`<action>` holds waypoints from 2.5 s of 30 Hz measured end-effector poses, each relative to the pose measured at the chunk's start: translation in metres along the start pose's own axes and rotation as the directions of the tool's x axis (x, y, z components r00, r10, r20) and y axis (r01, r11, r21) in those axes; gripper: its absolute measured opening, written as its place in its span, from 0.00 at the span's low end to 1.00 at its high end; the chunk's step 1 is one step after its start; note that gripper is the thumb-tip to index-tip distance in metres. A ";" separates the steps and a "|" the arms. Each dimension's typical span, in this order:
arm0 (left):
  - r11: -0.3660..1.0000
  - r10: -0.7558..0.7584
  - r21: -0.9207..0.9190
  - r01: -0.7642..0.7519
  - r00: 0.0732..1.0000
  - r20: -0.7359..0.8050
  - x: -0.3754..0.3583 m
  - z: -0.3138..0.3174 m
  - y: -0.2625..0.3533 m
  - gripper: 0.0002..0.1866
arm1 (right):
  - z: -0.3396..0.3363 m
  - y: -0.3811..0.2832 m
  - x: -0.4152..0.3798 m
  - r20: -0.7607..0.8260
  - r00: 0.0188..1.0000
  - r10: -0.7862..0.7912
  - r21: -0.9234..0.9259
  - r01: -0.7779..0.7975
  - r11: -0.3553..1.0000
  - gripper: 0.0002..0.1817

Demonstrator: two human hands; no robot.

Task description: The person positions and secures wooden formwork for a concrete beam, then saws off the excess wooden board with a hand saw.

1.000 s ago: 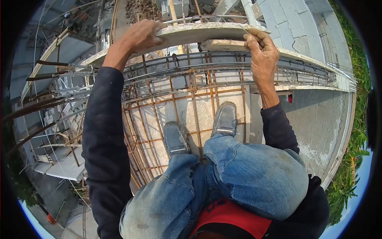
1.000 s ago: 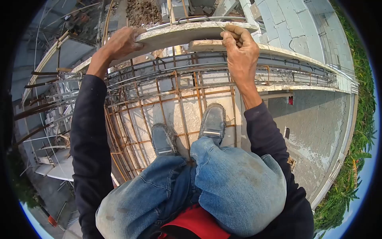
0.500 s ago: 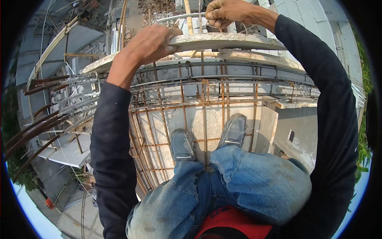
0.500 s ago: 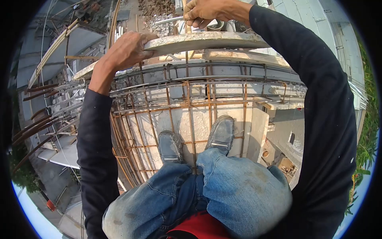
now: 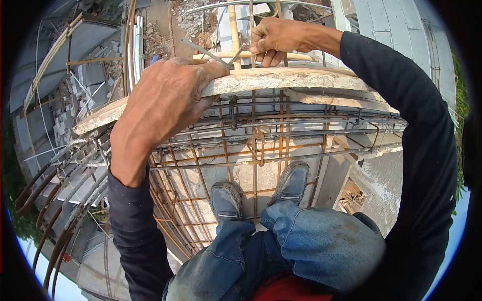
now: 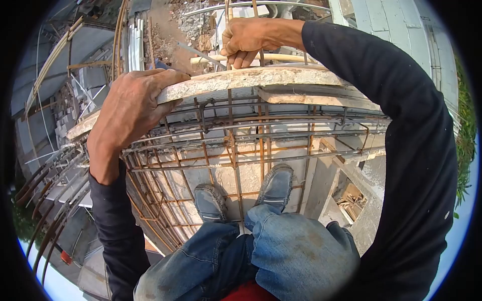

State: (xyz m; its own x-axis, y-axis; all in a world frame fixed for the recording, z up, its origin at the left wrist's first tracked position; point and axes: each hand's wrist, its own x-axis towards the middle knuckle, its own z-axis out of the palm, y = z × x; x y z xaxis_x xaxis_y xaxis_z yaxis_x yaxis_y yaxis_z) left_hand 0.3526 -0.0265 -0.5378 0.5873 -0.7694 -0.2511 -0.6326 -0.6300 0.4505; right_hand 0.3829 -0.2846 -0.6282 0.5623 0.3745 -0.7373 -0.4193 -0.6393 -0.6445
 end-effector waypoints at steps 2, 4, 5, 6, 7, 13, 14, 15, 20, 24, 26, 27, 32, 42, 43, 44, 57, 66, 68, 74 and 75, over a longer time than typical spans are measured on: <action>1.000 0.005 -0.019 -0.005 1.000 -0.007 0.000 0.001 0.000 0.24 | 0.001 -0.002 0.000 0.013 1.000 0.017 0.020 -0.017 1.000 0.12; 0.999 0.005 -0.049 -0.004 1.000 0.016 0.002 -0.003 0.002 0.27 | 0.001 -0.003 0.000 0.034 0.999 0.007 0.028 -0.008 1.000 0.12; 0.999 0.005 -0.048 -0.004 1.000 0.017 0.003 -0.004 0.003 0.27 | 0.001 -0.004 0.002 0.034 0.999 0.006 0.030 -0.007 1.000 0.12; 0.999 -0.007 -0.034 0.008 1.000 0.030 0.003 -0.005 0.005 0.28 | 0.001 -0.005 0.004 0.056 0.998 0.011 0.026 -0.013 1.000 0.12; 1.000 -0.019 -0.019 0.020 0.999 0.042 0.004 -0.006 0.006 0.28 | 0.001 -0.005 0.006 0.078 0.997 0.016 0.022 -0.018 1.000 0.12; 0.997 -0.050 -0.059 0.054 0.997 0.064 0.006 -0.007 0.007 0.32 | 0.002 -0.003 0.011 0.112 0.994 -0.008 0.042 0.004 0.999 0.12; 0.997 -0.045 -0.065 0.048 0.997 0.057 0.006 -0.007 0.007 0.32 | 0.003 -0.003 0.012 0.107 0.994 -0.010 0.032 0.006 0.999 0.13; 0.996 -0.040 -0.073 0.044 0.998 0.053 0.006 -0.006 0.007 0.33 | 0.005 -0.003 0.013 0.105 0.994 -0.010 0.023 0.007 1.000 0.13; 0.998 -0.027 -0.051 0.029 0.999 0.036 0.006 -0.005 0.007 0.33 | 0.008 -0.003 0.013 0.101 0.995 -0.001 -0.003 0.002 1.000 0.13; 0.996 -0.048 -0.067 0.052 0.997 0.068 0.004 -0.005 0.006 0.33 | 0.007 -0.005 0.010 0.090 0.996 -0.026 -0.035 0.029 0.999 0.13; 0.996 -0.046 -0.069 0.051 0.996 0.075 0.004 -0.006 0.005 0.33 | 0.006 -0.009 0.008 0.064 0.997 -0.032 -0.029 0.034 0.999 0.13; 0.996 -0.046 -0.068 0.051 0.996 0.075 0.004 -0.006 0.006 0.33 | 0.006 -0.010 0.007 0.038 0.999 -0.036 -0.022 0.037 0.999 0.14; 0.997 -0.041 -0.062 0.044 0.998 0.055 0.004 -0.004 0.006 0.32 | 0.007 -0.014 0.002 0.049 0.998 -0.034 -0.065 0.037 0.997 0.14; 0.998 -0.056 -0.035 0.057 0.997 0.049 0.005 -0.005 0.009 0.28 | 0.006 -0.012 0.002 0.064 0.996 -0.059 -0.087 0.065 0.994 0.14; 0.995 -0.083 -0.043 0.086 0.994 0.073 0.005 -0.006 0.010 0.32 | 0.006 -0.012 0.002 0.060 0.996 -0.060 -0.083 0.065 0.994 0.14; 0.996 -0.080 -0.041 0.083 0.994 0.074 0.005 -0.006 0.010 0.32 | 0.005 -0.012 0.002 0.084 0.992 -0.093 -0.125 0.103 0.987 0.14; 0.995 -0.061 -0.080 0.066 0.996 0.058 0.006 -0.002 0.007 0.34 | -0.013 -0.015 -0.019 -0.021 0.989 -0.144 -0.344 0.128 0.930 0.16; 0.996 -0.058 -0.068 0.063 0.996 0.064 0.008 -0.006 0.010 0.27 | -0.005 -0.002 -0.011 0.027 1.000 -0.015 -0.188 0.020 0.982 0.18; 0.996 -0.059 -0.068 0.064 0.996 0.066 0.008 -0.007 0.010 0.27 | -0.004 -0.003 -0.010 0.021 1.000 -0.018 -0.210 0.022 0.977 0.18; 0.996 -0.058 -0.057 0.062 0.996 0.069 0.007 -0.006 0.010 0.28 | 0.000 0.001 -0.004 0.021 0.999 -0.050 -0.245 0.054 0.968 0.17; 0.996 -0.061 -0.062 0.065 0.996 0.067 0.006 -0.005 0.010 0.28 | 0.000 0.000 -0.004 0.024 0.998 -0.060 -0.278 0.064 0.958 0.17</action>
State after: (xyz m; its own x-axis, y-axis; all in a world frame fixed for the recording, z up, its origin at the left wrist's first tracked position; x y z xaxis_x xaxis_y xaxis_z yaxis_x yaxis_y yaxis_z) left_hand 0.3528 -0.0370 -0.5306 0.5896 -0.7352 -0.3345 -0.5607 -0.6706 0.4857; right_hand 0.3804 -0.2859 -0.6249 0.5694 0.4277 -0.7020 -0.1674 -0.7758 -0.6084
